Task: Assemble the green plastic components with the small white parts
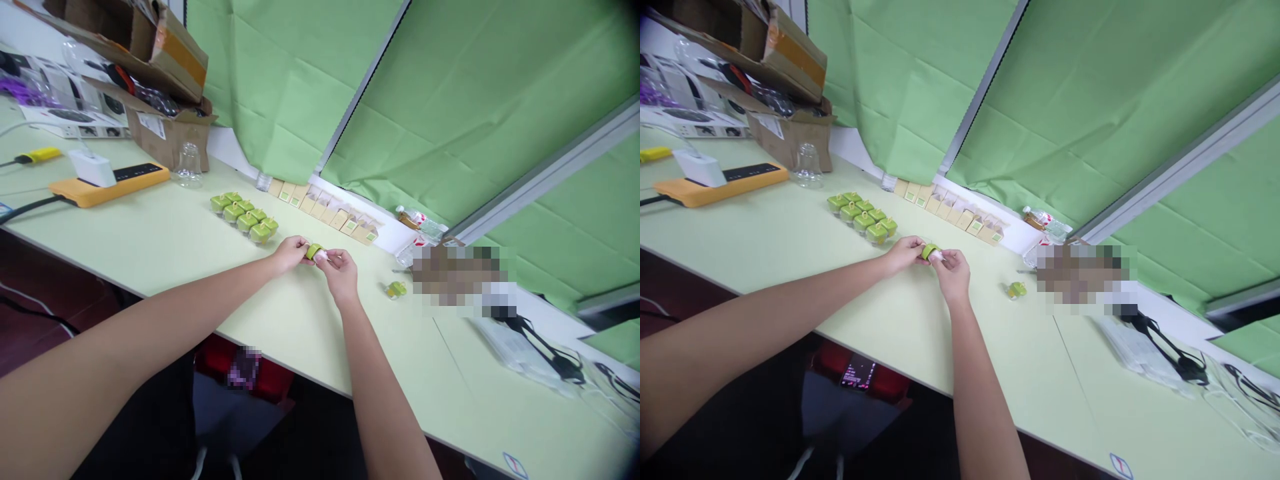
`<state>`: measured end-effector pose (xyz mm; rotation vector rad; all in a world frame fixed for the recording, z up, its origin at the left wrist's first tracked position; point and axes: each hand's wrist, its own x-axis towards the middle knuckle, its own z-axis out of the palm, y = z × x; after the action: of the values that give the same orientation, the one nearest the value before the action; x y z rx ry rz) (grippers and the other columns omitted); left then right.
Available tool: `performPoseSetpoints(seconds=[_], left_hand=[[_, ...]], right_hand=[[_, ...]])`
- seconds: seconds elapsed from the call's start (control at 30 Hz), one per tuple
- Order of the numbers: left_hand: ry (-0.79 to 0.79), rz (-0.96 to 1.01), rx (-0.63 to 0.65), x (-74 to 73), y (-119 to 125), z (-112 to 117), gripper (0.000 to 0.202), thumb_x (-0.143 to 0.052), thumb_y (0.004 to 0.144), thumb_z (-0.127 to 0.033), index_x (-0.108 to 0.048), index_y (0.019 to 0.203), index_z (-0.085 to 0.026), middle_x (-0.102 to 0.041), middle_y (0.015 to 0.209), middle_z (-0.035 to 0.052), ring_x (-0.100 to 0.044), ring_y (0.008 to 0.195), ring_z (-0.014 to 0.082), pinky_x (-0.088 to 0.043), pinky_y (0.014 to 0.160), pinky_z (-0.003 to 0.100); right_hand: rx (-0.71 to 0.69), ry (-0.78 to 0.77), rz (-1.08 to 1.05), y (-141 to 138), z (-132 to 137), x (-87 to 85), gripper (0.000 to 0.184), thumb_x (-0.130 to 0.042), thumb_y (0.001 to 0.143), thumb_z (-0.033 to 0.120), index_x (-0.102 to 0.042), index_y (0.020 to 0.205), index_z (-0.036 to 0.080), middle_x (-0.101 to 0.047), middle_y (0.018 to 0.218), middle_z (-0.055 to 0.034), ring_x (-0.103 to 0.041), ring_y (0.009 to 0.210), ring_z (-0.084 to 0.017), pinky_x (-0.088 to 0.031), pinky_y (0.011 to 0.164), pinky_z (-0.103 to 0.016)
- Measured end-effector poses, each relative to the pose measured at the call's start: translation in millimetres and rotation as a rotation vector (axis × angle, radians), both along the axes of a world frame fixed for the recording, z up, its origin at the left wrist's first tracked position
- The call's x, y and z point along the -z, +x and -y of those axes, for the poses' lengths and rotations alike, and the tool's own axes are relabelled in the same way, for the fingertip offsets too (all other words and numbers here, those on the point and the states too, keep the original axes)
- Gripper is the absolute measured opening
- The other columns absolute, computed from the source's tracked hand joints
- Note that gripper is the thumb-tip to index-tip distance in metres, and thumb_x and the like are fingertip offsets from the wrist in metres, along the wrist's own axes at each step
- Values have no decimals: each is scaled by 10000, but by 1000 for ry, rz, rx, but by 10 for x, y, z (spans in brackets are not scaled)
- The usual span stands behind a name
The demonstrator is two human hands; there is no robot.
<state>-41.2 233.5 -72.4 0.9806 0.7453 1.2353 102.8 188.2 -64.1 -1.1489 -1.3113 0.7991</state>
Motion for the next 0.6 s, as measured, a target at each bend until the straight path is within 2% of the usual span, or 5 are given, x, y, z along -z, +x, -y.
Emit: performPoseSetpoints(seconds=[0.2,0.37,0.47,0.6], left_hand=[[-90,9,3,1,-23,-13,167,-583,817,-20,-553,686,-120,-644,740,51,-671,682,154,-584,771,353],[-119,57,33,-45,-42,12,150,-569,801,-3,-573,696,-110,-658,776,83,-670,722,166,-578,788,359],[-122,62,35,-43,-45,15,141,-566,792,-1,-576,706,-113,-654,774,78,-665,719,164,-574,784,356],[-103,59,47,-19,-39,5,121,-569,778,-9,-575,723,-116,-647,759,70,-657,691,165,-567,741,350]], right_hand=[[48,45,134,-89,57,-37,432,-792,683,438,-687,1019,188,-703,1143,-100,-705,990,-247,-584,881,-409],[99,104,219,-124,94,-64,376,-751,733,431,-668,1018,202,-715,1068,-72,-708,948,-220,-606,831,-362],[80,153,304,-104,104,-69,326,-707,779,428,-664,1016,207,-698,1064,-63,-698,937,-205,-612,821,-357],[9,257,421,-66,102,-68,379,-721,763,338,-636,1110,213,-629,1140,-71,-665,968,-191,-609,856,-359]])
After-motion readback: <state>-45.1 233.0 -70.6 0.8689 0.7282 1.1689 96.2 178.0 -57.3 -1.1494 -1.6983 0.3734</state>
